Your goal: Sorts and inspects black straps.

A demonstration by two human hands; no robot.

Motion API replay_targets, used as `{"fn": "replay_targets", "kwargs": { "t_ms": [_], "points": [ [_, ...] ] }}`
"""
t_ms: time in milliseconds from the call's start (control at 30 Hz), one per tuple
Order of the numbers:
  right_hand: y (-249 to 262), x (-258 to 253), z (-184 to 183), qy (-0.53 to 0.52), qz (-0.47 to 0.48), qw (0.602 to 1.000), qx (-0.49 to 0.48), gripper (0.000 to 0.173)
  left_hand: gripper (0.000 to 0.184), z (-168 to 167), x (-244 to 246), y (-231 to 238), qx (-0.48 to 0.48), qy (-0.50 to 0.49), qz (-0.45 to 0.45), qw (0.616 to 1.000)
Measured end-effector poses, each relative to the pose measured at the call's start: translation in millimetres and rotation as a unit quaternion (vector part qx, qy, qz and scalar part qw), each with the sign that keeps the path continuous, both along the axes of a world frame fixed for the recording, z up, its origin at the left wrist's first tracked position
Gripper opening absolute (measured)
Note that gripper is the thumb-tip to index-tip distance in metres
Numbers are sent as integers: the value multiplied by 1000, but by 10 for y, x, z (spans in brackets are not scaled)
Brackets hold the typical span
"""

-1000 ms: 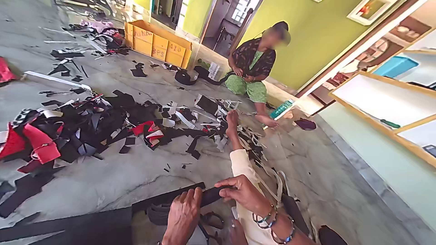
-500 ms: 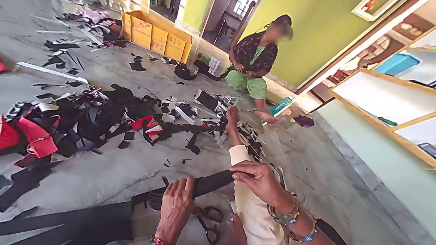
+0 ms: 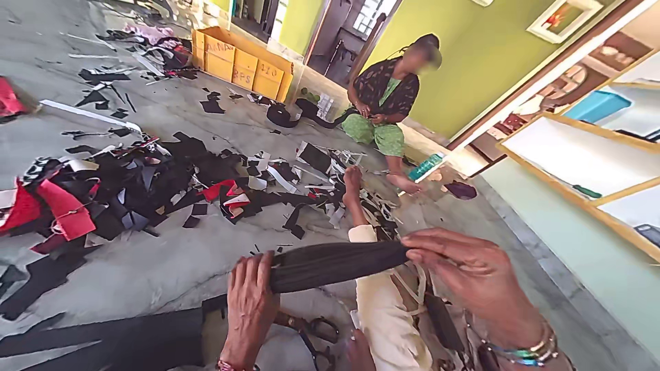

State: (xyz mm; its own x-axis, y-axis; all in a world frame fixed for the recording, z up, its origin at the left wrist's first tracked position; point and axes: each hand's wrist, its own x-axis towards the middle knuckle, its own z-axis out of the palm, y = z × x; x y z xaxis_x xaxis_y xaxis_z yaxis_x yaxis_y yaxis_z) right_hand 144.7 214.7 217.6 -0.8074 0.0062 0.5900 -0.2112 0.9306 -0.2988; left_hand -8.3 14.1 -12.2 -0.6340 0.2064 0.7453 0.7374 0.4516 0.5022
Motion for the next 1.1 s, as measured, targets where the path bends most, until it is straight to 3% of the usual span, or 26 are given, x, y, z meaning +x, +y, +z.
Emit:
{"fn": "replay_targets", "kwargs": {
  "t_ms": [100,200,367,500,700,1100],
  "points": [
    [186,-82,25,-38,-90,995,12,20,83,-1,-75,-105,13,-125,-16,992],
    [285,-191,-36,-82,-110,990,-14,20,95,27,-118,-180,20,-207,18,978],
    [386,-319,12,-125,-151,980,32,17,73,67,-89,-227,15,-248,50,967],
    [353,-366,28,-63,-122,981,139,23,58,110,-121,-224,54,-256,37,965],
    [460,-347,14,-51,-131,979,151,22,27,87,-134,-217,94,-256,-5,962],
    [457,-296,-26,-44,-91,986,133,23,20,130,-112,-235,91,-272,-14,958]
  ]
}}
